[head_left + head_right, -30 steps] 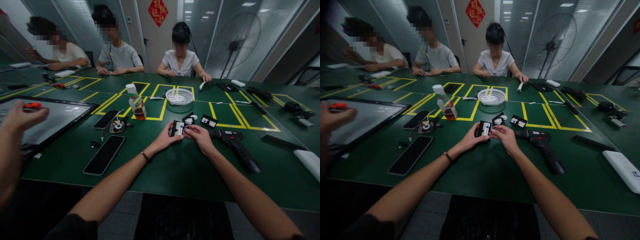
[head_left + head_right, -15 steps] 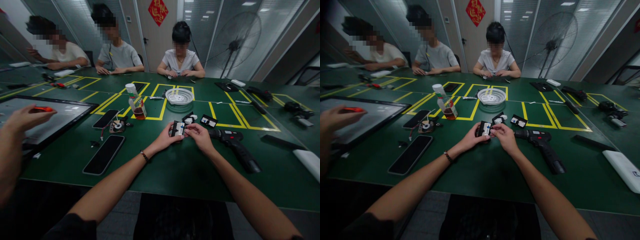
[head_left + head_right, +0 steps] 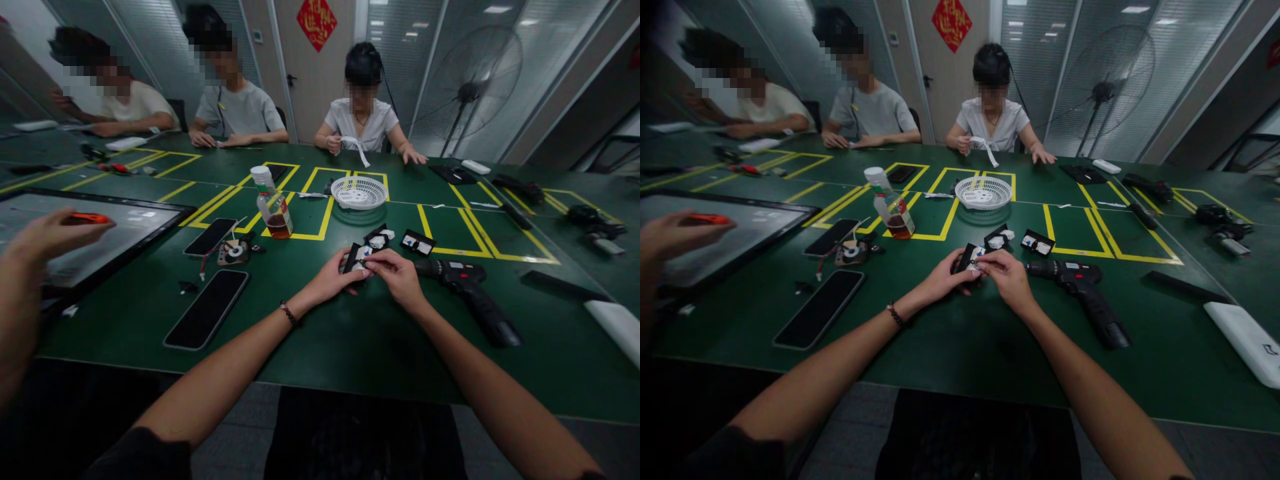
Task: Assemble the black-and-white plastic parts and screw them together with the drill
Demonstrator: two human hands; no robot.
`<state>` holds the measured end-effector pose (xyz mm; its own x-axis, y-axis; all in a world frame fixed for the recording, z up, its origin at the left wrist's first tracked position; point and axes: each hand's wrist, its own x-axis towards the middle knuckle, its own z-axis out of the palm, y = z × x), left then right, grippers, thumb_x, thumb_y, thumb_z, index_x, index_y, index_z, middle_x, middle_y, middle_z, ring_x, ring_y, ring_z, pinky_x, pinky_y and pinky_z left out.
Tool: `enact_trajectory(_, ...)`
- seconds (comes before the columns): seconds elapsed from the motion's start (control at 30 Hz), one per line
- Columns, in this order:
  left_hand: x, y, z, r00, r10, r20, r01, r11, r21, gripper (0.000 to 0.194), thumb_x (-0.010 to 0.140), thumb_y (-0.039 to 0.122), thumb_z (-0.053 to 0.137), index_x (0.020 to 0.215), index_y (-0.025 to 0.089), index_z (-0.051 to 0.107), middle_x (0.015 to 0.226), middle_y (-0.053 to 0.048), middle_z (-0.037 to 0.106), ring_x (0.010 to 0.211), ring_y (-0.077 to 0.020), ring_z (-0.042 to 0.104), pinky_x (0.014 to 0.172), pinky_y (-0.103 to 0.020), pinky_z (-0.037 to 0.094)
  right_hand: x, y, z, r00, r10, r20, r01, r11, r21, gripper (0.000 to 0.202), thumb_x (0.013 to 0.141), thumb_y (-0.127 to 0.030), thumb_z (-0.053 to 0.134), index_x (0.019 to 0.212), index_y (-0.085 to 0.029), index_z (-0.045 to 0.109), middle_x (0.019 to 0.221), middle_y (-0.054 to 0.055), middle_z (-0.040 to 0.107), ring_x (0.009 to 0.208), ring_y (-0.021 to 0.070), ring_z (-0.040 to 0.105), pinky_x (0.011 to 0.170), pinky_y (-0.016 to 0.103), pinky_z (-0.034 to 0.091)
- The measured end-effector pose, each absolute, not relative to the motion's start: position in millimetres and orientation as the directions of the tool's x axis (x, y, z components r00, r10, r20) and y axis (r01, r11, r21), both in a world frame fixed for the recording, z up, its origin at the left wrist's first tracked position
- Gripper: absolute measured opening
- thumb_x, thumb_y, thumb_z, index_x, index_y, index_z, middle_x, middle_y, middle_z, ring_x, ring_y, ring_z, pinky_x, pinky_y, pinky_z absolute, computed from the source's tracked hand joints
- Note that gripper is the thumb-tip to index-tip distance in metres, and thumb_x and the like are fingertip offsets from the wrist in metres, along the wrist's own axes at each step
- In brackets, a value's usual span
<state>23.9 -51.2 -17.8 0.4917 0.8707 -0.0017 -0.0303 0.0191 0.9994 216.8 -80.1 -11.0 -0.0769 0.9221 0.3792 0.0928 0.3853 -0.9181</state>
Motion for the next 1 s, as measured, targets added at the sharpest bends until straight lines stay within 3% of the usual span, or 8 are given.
enact_trajectory(0.2, 20.8, -51.0, -17.3, 0.539, 0.842, 0.004, 0.021, -0.019, 1.000, 0.074, 0.084, 0.043, 0.072, 0.145, 0.018, 0.038, 0.109, -0.016, 0.068, 0.075, -0.0201, 0.070, 0.050, -0.026, 0.056, 215.2, -80.4, -11.0, -0.058, 0.908, 0.415, 0.101, 0.418, -0.903, 0.015, 0.086, -0.033, 0.073, 0.099, -0.027, 0.079, 0.100, 0.005, 0.064, 0.094, 0.0209, 0.065, 0.080, 0.035, 0.058)
enact_trajectory(0.63, 20.2, -52.2, -17.4, 0.511, 0.860, 0.018, 0.057, -0.055, 0.997, 0.076, 0.082, 0.044, 0.074, 0.146, 0.021, 0.038, 0.117, -0.017, 0.065, 0.074, -0.0183, 0.069, 0.053, -0.027, 0.057, 216.7, -78.6, -13.3, -0.083, 0.940, 0.330, 0.002, 0.331, -0.944, 0.018, 0.085, -0.033, 0.073, 0.099, -0.023, 0.077, 0.104, 0.005, 0.064, 0.085, 0.0181, 0.068, 0.078, 0.035, 0.059)
enact_trajectory(0.77, 20.6, -54.8, -14.1, 0.462, 0.885, 0.060, 0.129, -0.134, 0.983, 0.079, 0.079, 0.046, 0.076, 0.146, 0.022, 0.040, 0.124, -0.018, 0.063, 0.079, -0.0197, 0.068, 0.055, -0.029, 0.057, 215.7, -78.8, -15.6, -0.072, 0.952, 0.299, -0.010, 0.299, -0.954, 0.019, 0.084, -0.035, 0.075, 0.099, -0.023, 0.073, 0.103, 0.005, 0.066, 0.081, 0.0180, 0.068, 0.077, 0.036, 0.059)
enact_trajectory(0.9, 19.9, -55.8, -11.2, 0.406, 0.901, 0.153, 0.285, -0.284, 0.916, 0.079, 0.077, 0.050, 0.076, 0.144, 0.021, 0.045, 0.127, -0.017, 0.062, 0.091, -0.0244, 0.068, 0.070, -0.037, 0.059, 214.4, -79.5, -16.5, -0.060, 0.957, 0.285, 0.002, 0.286, -0.958, 0.019, 0.083, -0.035, 0.075, 0.095, -0.022, 0.069, 0.101, 0.005, 0.067, 0.081, 0.0183, 0.068, 0.078, 0.035, 0.058)
enact_trajectory(1.0, 18.4, -56.3, -8.2, 0.385, 0.896, 0.223, 0.397, -0.379, 0.836, 0.081, 0.076, 0.053, 0.075, 0.145, 0.021, 0.044, 0.123, -0.016, 0.065, 0.100, -0.0274, 0.067, 0.086, -0.044, 0.055, 214.1, -80.2, -16.1, -0.063, 0.968, 0.242, -0.029, 0.241, -0.970, 0.021, 0.082, -0.036, 0.075, 0.094, -0.023, 0.064, 0.088, 0.001, 0.066, 0.076, 0.0178, 0.068, 0.076, 0.034, 0.057)
